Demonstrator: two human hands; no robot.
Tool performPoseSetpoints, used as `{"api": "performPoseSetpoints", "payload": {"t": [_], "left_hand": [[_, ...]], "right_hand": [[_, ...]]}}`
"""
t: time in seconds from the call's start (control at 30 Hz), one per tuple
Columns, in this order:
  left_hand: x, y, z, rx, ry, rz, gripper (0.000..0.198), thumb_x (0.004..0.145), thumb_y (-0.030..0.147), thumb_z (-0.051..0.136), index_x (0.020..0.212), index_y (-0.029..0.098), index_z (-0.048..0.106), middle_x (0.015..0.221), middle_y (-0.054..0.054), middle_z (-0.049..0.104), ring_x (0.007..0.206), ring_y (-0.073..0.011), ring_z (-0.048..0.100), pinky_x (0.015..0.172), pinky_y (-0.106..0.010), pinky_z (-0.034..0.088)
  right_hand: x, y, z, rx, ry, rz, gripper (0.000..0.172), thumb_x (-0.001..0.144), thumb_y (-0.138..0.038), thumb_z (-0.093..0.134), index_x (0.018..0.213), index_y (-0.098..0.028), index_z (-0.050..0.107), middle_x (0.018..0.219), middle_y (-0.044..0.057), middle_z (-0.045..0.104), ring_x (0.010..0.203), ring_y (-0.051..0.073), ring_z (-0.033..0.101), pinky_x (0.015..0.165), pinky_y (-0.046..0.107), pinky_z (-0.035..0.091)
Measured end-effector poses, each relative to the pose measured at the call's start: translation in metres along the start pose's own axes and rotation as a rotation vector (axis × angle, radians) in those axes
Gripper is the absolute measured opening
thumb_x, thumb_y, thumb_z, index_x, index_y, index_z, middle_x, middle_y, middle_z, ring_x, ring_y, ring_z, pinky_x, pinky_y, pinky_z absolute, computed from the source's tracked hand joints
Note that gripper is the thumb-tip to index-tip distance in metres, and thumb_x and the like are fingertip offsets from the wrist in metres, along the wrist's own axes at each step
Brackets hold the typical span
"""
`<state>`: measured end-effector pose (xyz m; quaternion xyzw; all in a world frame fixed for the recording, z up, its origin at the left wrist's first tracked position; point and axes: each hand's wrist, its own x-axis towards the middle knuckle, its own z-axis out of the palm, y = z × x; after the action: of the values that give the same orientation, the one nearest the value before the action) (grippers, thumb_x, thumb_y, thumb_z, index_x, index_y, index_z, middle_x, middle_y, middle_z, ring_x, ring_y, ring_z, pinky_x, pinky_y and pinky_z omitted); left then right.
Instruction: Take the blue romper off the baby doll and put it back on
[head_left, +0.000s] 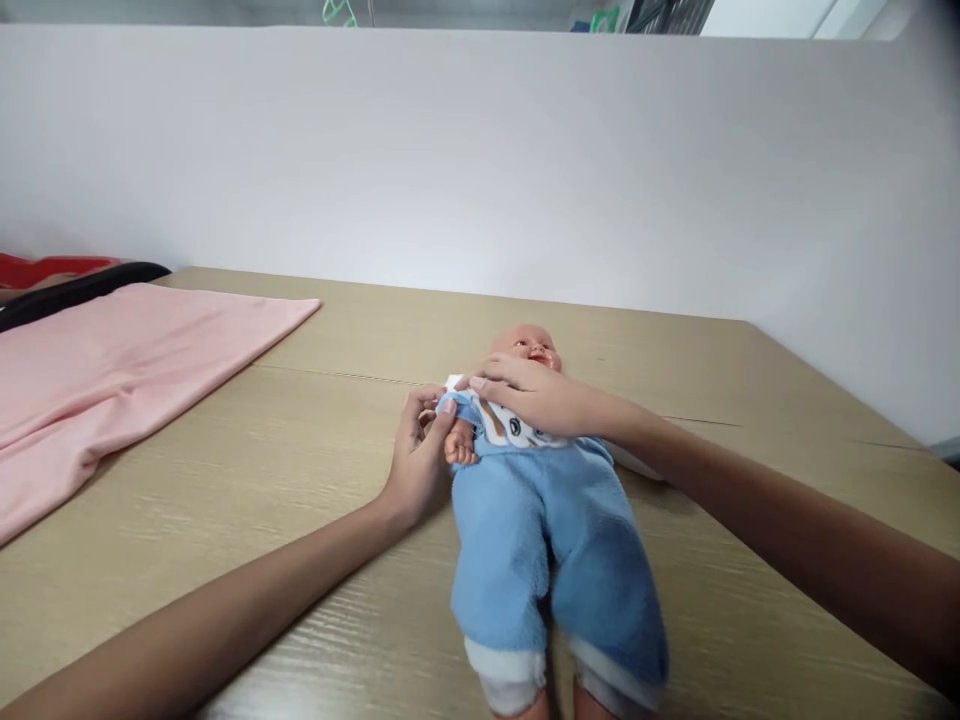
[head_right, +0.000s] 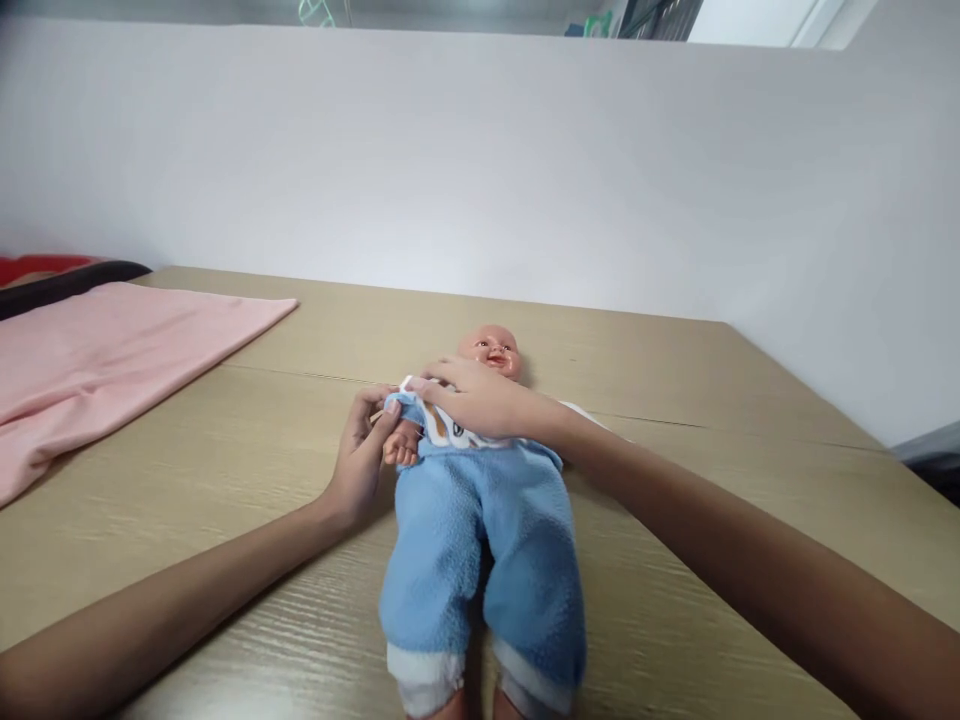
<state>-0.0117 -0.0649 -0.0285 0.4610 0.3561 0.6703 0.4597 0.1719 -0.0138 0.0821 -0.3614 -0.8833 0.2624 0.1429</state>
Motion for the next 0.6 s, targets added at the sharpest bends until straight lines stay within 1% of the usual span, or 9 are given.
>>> {"api": "performPoseSetpoints", "payload": {"t": [0.03,0.1,0.17,0.27,0.33,0.4,0.5,0.57,0.6], "left_hand": [[0.003,-0.002,-0.001,-0.034,-0.008,-0.05,0.031,0.096,0.053,0.08,0.097,0.025,0.067,0.099,0.0,0.068,0.094,-0.0164,0.064,0.087,-0.027,0.053],[0.008,-0.009,-0.007,-0.103,-0.044,-0.135,0.032,0.094,0.054,0.082,0.099,0.026,0.066,0.099,0.001,0.069,0.093,-0.0154,0.065,0.086,-0.026,0.054],[0.013,-0.017,-0.013,-0.114,-0.065,-0.175,0.034,0.093,0.055,0.083,0.103,0.027,0.066,0.099,0.003,0.069,0.091,-0.0139,0.065,0.082,-0.023,0.054],[0.018,-0.023,-0.02,-0.04,-0.049,-0.172,0.032,0.094,0.053,0.082,0.103,0.026,0.067,0.102,0.002,0.068,0.088,-0.0121,0.062,0.076,-0.02,0.051],[0.02,-0.023,-0.022,-0.019,-0.055,-0.196,0.031,0.094,0.051,0.082,0.104,0.026,0.068,0.102,0.002,0.069,0.09,-0.0122,0.063,0.077,-0.019,0.052],[0.022,-0.02,-0.023,-0.03,-0.079,-0.261,0.034,0.092,0.051,0.084,0.105,0.025,0.067,0.1,0.002,0.071,0.089,-0.0122,0.065,0.076,-0.019,0.053],[0.029,-0.016,-0.025,-0.072,-0.134,-0.4,0.047,0.082,0.055,0.091,0.107,0.026,0.065,0.1,0.002,0.075,0.081,-0.0126,0.068,0.07,-0.02,0.054],[0.034,-0.017,-0.025,-0.104,-0.16,-0.485,0.057,0.076,0.058,0.095,0.11,0.026,0.062,0.098,0.001,0.078,0.077,-0.0141,0.07,0.067,-0.023,0.055],[0.037,-0.018,-0.025,-0.105,-0.167,-0.497,0.06,0.075,0.059,0.096,0.111,0.026,0.061,0.096,0.0,0.079,0.075,-0.0149,0.07,0.067,-0.024,0.056]], "right_hand": [[-0.004,-0.007,0.001,-0.031,0.022,0.083,0.036,0.112,-0.042,0.049,0.119,-0.018,0.075,0.125,0.012,0.077,0.122,0.028,0.07,0.11,0.041,0.05],[-0.011,-0.016,0.006,-0.132,0.079,0.153,0.034,0.106,-0.047,0.062,0.119,-0.018,0.073,0.121,0.013,0.078,0.115,0.03,0.071,0.101,0.039,0.051],[-0.012,-0.019,0.014,-0.211,0.15,0.144,0.026,0.104,-0.038,0.066,0.119,-0.018,0.071,0.121,0.012,0.078,0.111,0.029,0.071,0.094,0.037,0.049],[-0.006,-0.013,0.023,-0.188,0.2,0.201,0.016,0.106,-0.028,0.057,0.114,-0.019,0.067,0.111,0.011,0.079,0.099,0.025,0.071,0.082,0.034,0.046],[0.0,-0.006,0.026,-0.129,0.219,0.268,0.013,0.106,-0.029,0.056,0.111,-0.02,0.065,0.109,0.01,0.079,0.096,0.025,0.071,0.079,0.033,0.045],[0.005,0.002,0.027,-0.077,0.24,0.3,0.011,0.104,-0.029,0.058,0.109,-0.021,0.063,0.108,0.009,0.079,0.097,0.025,0.071,0.08,0.033,0.046],[0.01,0.012,0.029,-0.022,0.252,0.299,0.009,0.101,-0.028,0.06,0.107,-0.021,0.062,0.105,0.007,0.079,0.096,0.024,0.069,0.082,0.032,0.047],[0.012,0.017,0.031,0.008,0.234,0.3,0.01,0.1,-0.029,0.061,0.106,-0.02,0.064,0.103,0.006,0.079,0.093,0.022,0.07,0.079,0.031,0.048],[0.013,0.018,0.032,0.02,0.223,0.303,0.011,0.1,-0.029,0.062,0.105,-0.02,0.065,0.101,0.005,0.08,0.09,0.021,0.07,0.076,0.03,0.049]]}}
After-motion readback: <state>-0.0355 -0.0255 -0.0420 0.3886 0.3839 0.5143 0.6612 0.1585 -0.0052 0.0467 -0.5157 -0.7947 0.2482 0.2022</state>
